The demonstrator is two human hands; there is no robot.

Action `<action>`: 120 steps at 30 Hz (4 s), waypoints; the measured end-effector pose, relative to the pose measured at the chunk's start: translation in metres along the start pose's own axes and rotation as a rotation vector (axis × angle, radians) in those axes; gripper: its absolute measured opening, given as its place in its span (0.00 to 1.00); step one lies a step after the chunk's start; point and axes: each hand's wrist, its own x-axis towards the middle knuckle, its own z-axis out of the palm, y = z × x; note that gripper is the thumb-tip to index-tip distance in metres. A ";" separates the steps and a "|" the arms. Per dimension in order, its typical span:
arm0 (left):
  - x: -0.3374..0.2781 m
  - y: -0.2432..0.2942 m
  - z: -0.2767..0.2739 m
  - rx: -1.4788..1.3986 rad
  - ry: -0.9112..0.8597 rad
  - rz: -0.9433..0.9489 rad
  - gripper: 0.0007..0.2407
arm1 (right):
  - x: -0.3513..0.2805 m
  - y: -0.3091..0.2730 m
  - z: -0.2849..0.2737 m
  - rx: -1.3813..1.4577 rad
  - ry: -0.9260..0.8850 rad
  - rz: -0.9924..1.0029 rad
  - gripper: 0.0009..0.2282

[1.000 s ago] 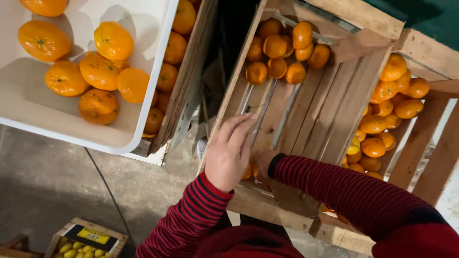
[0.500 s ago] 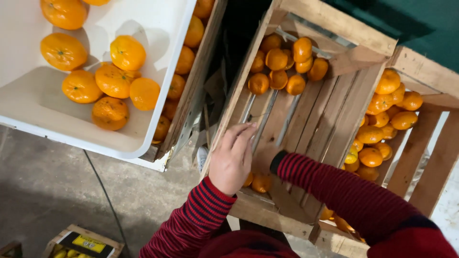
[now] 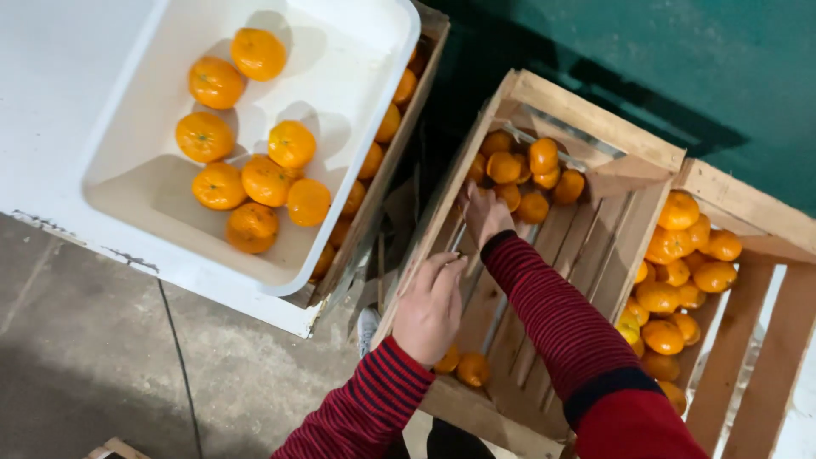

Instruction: Sorting oranges from wooden crates into a plastic tray and inspecting them.

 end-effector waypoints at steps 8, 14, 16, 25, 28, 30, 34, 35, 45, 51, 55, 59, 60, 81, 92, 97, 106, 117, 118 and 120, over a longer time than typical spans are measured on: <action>0.001 0.002 -0.002 -0.066 0.071 0.002 0.11 | -0.059 0.035 -0.101 0.499 0.022 0.162 0.32; 0.015 -0.008 -0.002 -0.660 0.083 -0.351 0.13 | -0.154 0.055 -0.200 1.536 0.460 -0.085 0.32; 0.023 0.007 -0.014 -0.945 0.038 -0.437 0.14 | -0.184 0.051 -0.230 1.607 0.534 -0.172 0.32; 0.042 0.077 -0.059 -1.179 -0.179 -0.339 0.20 | -0.240 0.043 -0.307 1.167 0.761 -0.288 0.37; 0.035 0.085 -0.064 -1.099 -0.119 -0.352 0.19 | -0.246 0.045 -0.305 0.989 0.782 -0.303 0.36; 0.031 0.090 -0.070 -0.952 -0.118 -0.320 0.20 | -0.248 0.048 -0.301 1.299 0.684 -0.356 0.35; 0.031 0.107 -0.091 -0.761 -0.070 -0.078 0.15 | -0.240 0.053 -0.269 1.903 0.538 -0.502 0.38; 0.036 0.121 -0.101 -0.558 0.005 0.149 0.22 | -0.239 0.053 -0.261 2.054 0.484 -0.542 0.39; 0.037 0.113 -0.097 -0.208 -0.006 0.479 0.28 | -0.231 0.056 -0.227 2.355 0.031 -0.534 0.35; 0.034 0.074 -0.088 -0.195 -0.111 0.255 0.29 | -0.194 0.039 -0.200 2.005 -0.128 -0.090 0.35; 0.022 0.032 -0.069 -0.141 -0.060 0.042 0.26 | -0.155 -0.004 -0.128 1.538 -0.210 0.045 0.37; 0.016 0.010 -0.055 -0.232 -0.036 -0.205 0.19 | -0.136 -0.053 -0.107 1.067 -0.416 0.017 0.39; 0.014 0.007 -0.054 -0.242 -0.012 -0.205 0.18 | -0.133 -0.065 -0.107 0.965 -0.470 0.009 0.39; 0.022 -0.001 -0.053 -0.264 0.054 -0.233 0.20 | -0.097 -0.117 -0.002 0.862 0.106 -0.375 0.18; 0.005 0.017 -0.014 -0.326 0.027 -0.217 0.16 | -0.042 0.025 -0.072 0.684 0.240 0.437 0.28; -0.005 0.017 -0.002 -0.365 -0.045 -0.176 0.16 | -0.009 0.061 -0.063 0.563 0.238 0.465 0.32; 0.008 -0.015 0.007 -0.607 -0.107 -0.494 0.14 | -0.081 0.053 -0.160 0.895 0.603 0.272 0.29; 0.041 0.046 -0.047 -1.340 -0.213 -0.363 0.24 | -0.235 0.036 -0.320 0.944 0.798 -0.311 0.40; 0.043 0.052 -0.056 -1.341 -0.212 -0.346 0.24 | -0.240 0.039 -0.322 0.934 0.810 -0.317 0.40; 0.042 0.064 -0.074 -1.399 -0.368 -0.339 0.27 | -0.250 0.042 -0.323 1.030 0.702 -0.325 0.37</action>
